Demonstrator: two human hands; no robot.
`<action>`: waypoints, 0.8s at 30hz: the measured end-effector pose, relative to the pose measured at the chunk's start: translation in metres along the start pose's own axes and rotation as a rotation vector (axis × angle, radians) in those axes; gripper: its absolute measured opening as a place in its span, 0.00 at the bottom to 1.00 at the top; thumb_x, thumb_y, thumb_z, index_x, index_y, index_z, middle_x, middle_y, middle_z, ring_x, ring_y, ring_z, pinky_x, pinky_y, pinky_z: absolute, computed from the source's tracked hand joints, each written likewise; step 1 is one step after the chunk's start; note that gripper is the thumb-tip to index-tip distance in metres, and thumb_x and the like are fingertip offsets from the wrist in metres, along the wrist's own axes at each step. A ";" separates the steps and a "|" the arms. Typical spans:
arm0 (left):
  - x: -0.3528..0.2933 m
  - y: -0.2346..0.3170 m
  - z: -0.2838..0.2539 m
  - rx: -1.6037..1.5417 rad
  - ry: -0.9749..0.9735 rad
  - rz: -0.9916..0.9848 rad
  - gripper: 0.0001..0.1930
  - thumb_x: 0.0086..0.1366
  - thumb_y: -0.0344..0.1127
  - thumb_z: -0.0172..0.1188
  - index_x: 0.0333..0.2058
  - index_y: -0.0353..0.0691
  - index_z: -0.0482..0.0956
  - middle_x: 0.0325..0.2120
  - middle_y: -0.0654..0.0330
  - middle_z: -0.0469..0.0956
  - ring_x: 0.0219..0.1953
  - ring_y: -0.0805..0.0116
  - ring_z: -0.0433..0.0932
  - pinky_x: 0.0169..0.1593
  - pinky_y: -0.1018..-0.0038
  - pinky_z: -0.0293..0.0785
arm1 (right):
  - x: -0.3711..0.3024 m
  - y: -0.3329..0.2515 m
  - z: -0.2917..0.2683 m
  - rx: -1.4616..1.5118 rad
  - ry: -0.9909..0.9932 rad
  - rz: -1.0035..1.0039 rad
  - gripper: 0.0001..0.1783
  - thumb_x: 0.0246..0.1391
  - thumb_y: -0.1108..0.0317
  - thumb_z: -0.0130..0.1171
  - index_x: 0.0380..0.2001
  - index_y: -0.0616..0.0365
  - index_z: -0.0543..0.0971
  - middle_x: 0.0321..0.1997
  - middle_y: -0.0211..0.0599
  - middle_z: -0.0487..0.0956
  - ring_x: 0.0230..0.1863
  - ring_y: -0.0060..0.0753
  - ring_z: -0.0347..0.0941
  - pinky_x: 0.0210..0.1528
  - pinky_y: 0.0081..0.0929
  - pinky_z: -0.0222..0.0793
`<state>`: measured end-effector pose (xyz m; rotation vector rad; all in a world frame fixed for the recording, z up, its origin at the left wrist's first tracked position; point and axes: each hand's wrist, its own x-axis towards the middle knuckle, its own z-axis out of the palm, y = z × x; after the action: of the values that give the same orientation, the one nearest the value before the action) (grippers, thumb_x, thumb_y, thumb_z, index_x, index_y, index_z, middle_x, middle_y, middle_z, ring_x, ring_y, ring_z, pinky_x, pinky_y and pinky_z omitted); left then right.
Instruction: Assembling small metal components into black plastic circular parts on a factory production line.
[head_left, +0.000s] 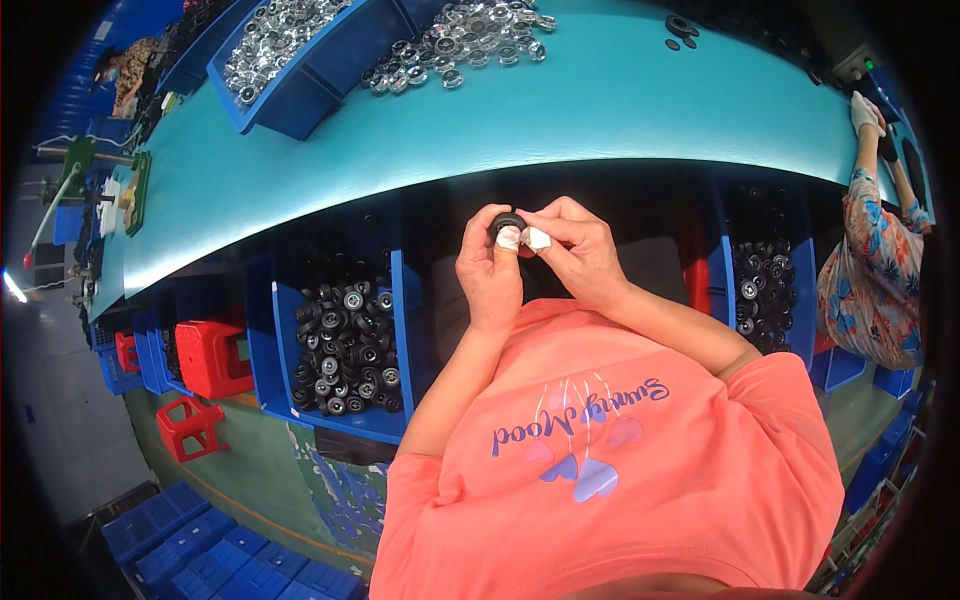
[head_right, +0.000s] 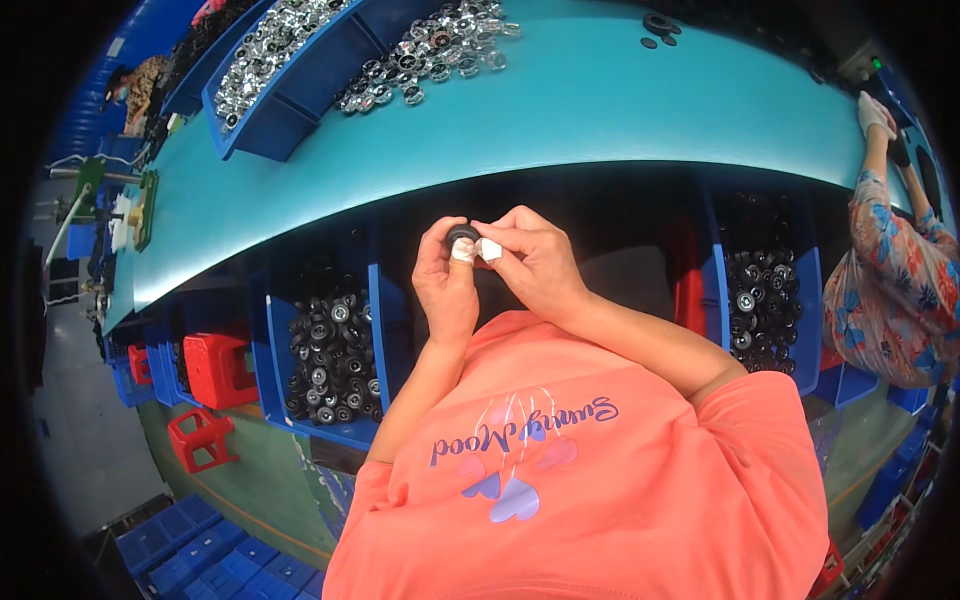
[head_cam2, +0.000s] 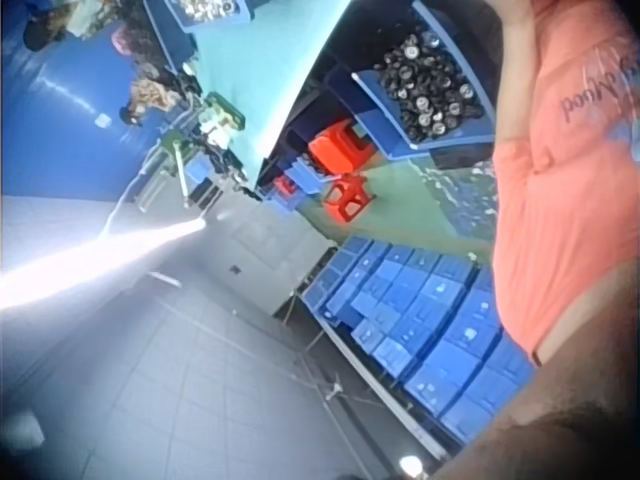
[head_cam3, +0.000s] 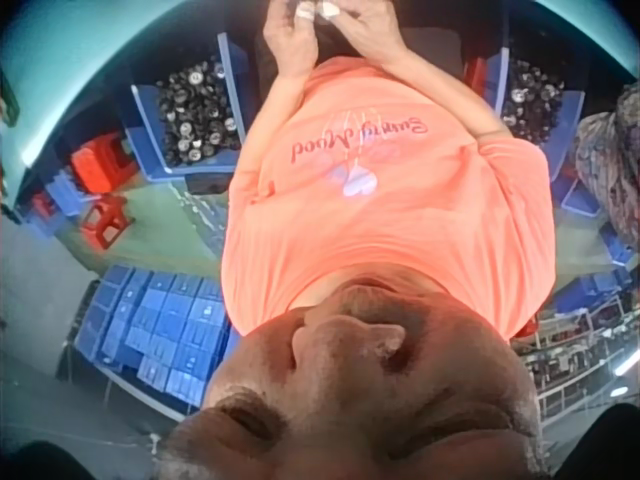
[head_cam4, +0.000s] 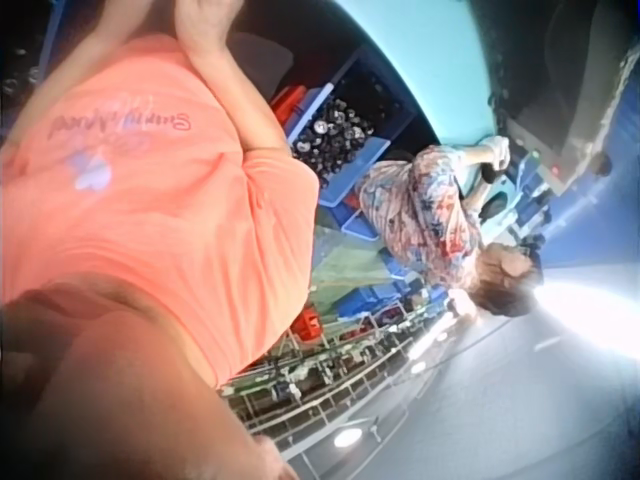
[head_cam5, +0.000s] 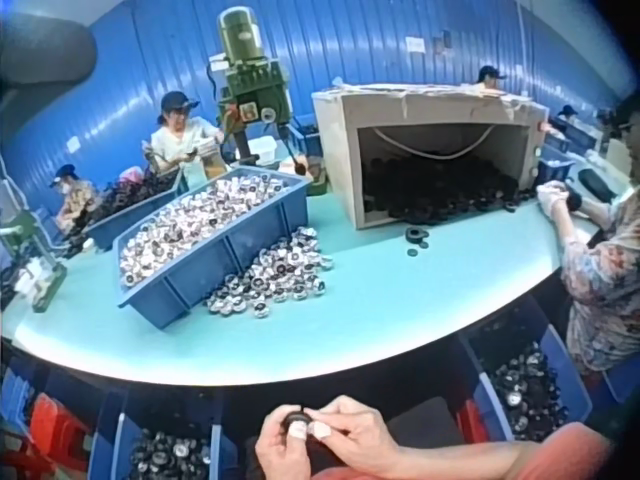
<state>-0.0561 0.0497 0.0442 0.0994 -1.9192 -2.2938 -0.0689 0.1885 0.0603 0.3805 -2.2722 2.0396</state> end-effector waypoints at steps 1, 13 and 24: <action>0.001 -0.001 -0.002 -0.007 -0.007 -0.015 0.11 0.73 0.26 0.56 0.51 0.36 0.77 0.39 0.63 0.78 0.39 0.77 0.78 0.41 0.78 0.80 | 0.001 0.001 -0.001 -0.008 -0.010 0.037 0.14 0.60 0.75 0.62 0.48 0.58 0.86 0.36 0.32 0.79 0.36 0.21 0.77 0.36 0.21 0.75; 0.004 0.008 -0.015 -0.072 -0.123 -0.138 0.16 0.73 0.29 0.56 0.57 0.34 0.78 0.38 0.58 0.82 0.36 0.72 0.82 0.36 0.76 0.83 | 0.005 0.009 -0.009 0.200 -0.071 0.305 0.15 0.57 0.74 0.65 0.48 0.57 0.86 0.33 0.29 0.79 0.32 0.18 0.74 0.33 0.19 0.70; 0.009 0.012 -0.016 0.077 -0.160 -0.170 0.21 0.71 0.30 0.59 0.62 0.40 0.74 0.41 0.61 0.81 0.36 0.78 0.79 0.32 0.82 0.76 | 0.012 0.002 -0.008 0.328 -0.068 0.434 0.15 0.63 0.70 0.59 0.51 0.61 0.84 0.38 0.33 0.83 0.39 0.22 0.79 0.39 0.20 0.78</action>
<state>-0.0616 0.0307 0.0536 0.0937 -2.1567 -2.4006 -0.0816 0.1950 0.0622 -0.0411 -2.2055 2.6578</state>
